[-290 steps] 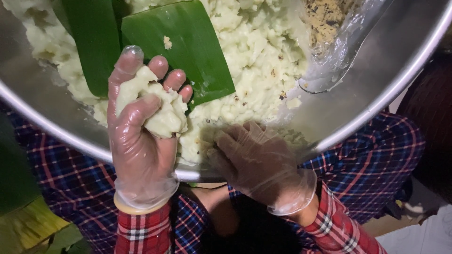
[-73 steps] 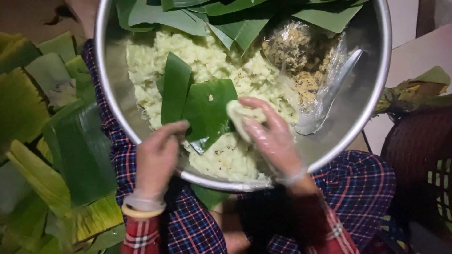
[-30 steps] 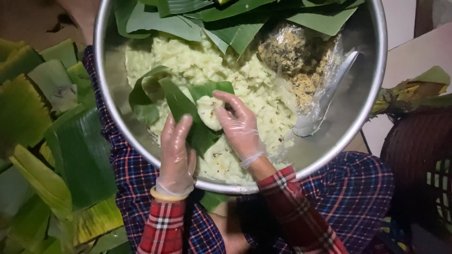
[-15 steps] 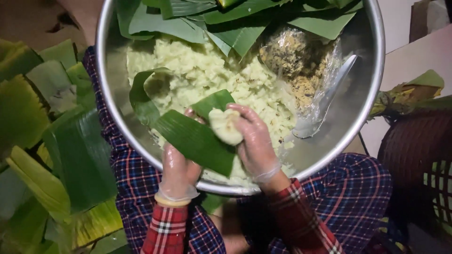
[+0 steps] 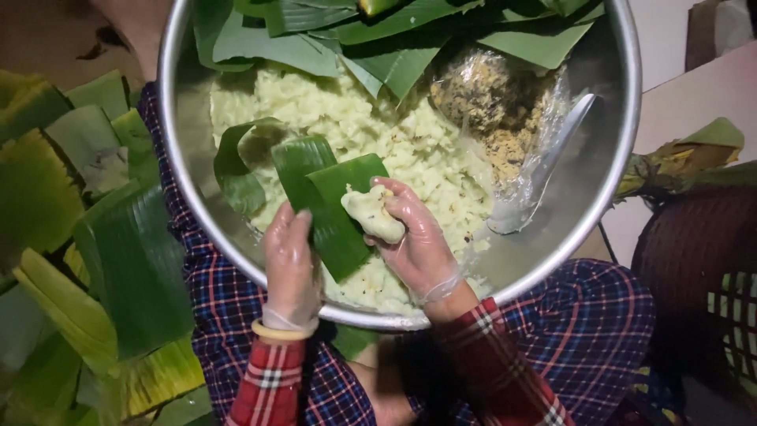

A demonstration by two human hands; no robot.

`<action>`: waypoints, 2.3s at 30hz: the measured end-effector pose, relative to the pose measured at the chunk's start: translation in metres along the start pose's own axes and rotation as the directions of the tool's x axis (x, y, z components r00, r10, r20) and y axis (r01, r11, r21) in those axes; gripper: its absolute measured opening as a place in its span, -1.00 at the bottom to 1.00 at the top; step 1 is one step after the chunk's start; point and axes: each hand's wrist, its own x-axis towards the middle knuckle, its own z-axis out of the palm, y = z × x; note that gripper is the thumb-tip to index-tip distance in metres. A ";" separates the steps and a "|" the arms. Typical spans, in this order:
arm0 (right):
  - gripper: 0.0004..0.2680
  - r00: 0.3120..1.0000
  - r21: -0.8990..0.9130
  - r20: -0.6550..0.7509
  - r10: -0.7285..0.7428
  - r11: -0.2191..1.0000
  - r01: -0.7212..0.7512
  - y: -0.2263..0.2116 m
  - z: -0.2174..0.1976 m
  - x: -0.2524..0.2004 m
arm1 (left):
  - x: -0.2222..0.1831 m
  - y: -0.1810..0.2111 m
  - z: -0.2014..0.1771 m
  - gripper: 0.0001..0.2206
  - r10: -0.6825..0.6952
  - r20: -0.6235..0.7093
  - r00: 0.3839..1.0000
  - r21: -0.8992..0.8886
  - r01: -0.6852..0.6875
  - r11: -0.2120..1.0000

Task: A person wearing gloves is portioning dough from a large metal bowl, adding a dark filling, and wrapping the mixture in banana leaves while sitting on the floor.

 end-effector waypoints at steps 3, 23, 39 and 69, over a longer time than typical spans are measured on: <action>-0.64 1.000 -0.040 -0.003 -0.004 0.999 0.004 0.004 -0.005 0.005 | -0.001 0.022 0.021 -0.31 -0.110 -0.076 0.991 -0.047 0.106 0.993; -0.71 0.583 -0.734 0.655 -0.480 -0.220 0.643 0.041 0.003 -0.013 | -0.009 0.009 0.018 -0.31 -0.395 -0.026 0.918 -0.483 0.334 0.810; -0.35 0.863 -0.695 0.500 0.079 -0.558 0.454 0.016 0.001 -0.032 | -0.021 -0.082 -0.037 -0.26 0.494 0.436 0.752 0.534 -0.658 0.531; -0.87 0.962 -0.638 -0.094 -0.255 0.757 0.138 -0.007 -0.011 -0.062 | -0.024 -0.012 0.004 -0.49 -0.499 0.205 0.842 -0.668 0.493 0.558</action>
